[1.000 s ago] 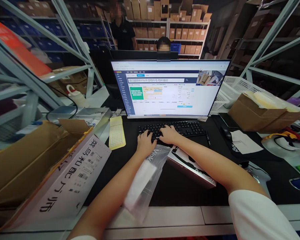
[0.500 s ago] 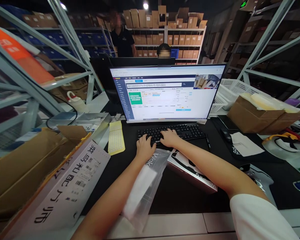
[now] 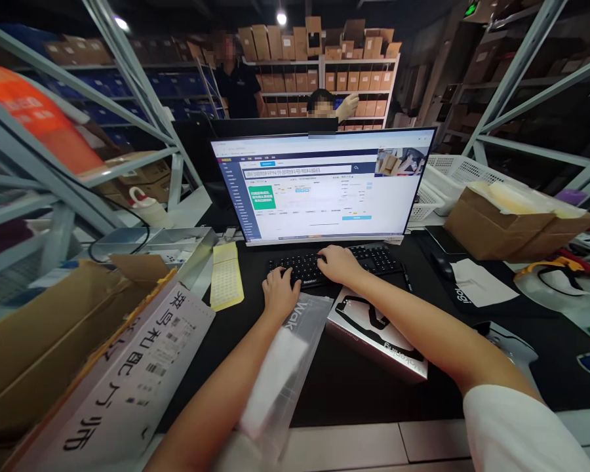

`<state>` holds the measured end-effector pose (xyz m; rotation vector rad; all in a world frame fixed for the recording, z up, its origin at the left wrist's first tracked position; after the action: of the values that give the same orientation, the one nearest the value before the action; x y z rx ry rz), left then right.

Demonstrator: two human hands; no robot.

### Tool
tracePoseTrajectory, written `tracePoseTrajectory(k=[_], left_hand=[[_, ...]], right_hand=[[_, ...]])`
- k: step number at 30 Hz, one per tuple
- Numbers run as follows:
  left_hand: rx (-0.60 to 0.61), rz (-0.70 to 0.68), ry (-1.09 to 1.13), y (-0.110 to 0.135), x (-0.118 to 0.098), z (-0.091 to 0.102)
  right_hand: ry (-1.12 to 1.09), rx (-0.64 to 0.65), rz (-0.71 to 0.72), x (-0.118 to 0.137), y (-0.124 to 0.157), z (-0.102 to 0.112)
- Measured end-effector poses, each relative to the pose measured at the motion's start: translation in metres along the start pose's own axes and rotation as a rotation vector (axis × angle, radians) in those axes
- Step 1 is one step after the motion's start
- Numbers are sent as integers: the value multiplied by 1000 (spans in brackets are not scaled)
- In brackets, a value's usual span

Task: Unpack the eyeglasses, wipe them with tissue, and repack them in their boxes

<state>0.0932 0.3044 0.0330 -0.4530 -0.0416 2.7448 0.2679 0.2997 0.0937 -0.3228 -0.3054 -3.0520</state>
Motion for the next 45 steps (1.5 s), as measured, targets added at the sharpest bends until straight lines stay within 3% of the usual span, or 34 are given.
tracePoseTrajectory(k=[3,6,9,11,13,19,27,30,33,35,37,40,45], left_hand=[[-15,7,-5,-2,3,-1],[-19,-9,-3,-3,3,-2],[-27,-21,10,-3,2,-1],[-32,-32,17,-1,1,0],[-35,-42,18,1,0,2],[-50,-33,-7,5,3,5],[-44,-62,-18,6,-4,3],[-56,-66,20,8,-12,25],[-14,-130,109,11,-22,64],[64,-172,129,18,-25,89],[232,-137,85,31,-17,97],[486,2,20,62,14,82],[589,123,176,114,57,40]], right_hand=[[-25,45,-113,-60,14,18],[-34,34,-338,-154,42,26],[-20,-92,-644,-243,84,20],[-11,-186,-746,-278,106,8],[-10,-260,-767,-297,116,-7],[-46,-482,-811,-323,118,-29],[-60,-587,-780,-343,113,-38],[-57,-603,-765,-344,113,-38],[-60,-618,-753,-341,114,-38],[-56,-645,-745,-335,118,-35],[-36,-703,-714,-324,123,-29],[-36,-781,-629,-303,132,-11],[-154,-691,-408,-281,132,31]])
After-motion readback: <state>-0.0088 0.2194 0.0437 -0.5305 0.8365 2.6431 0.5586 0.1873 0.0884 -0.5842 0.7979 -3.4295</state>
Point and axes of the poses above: each hand's wrist, its own y-axis away from the middle knuckle, its own z-axis out of the back of the hand, x = y × z, the point moved 8 cm from there along -y, towards the middle knuckle, and after that the axes turned 15 degrees about x, right-handed, at the moved point
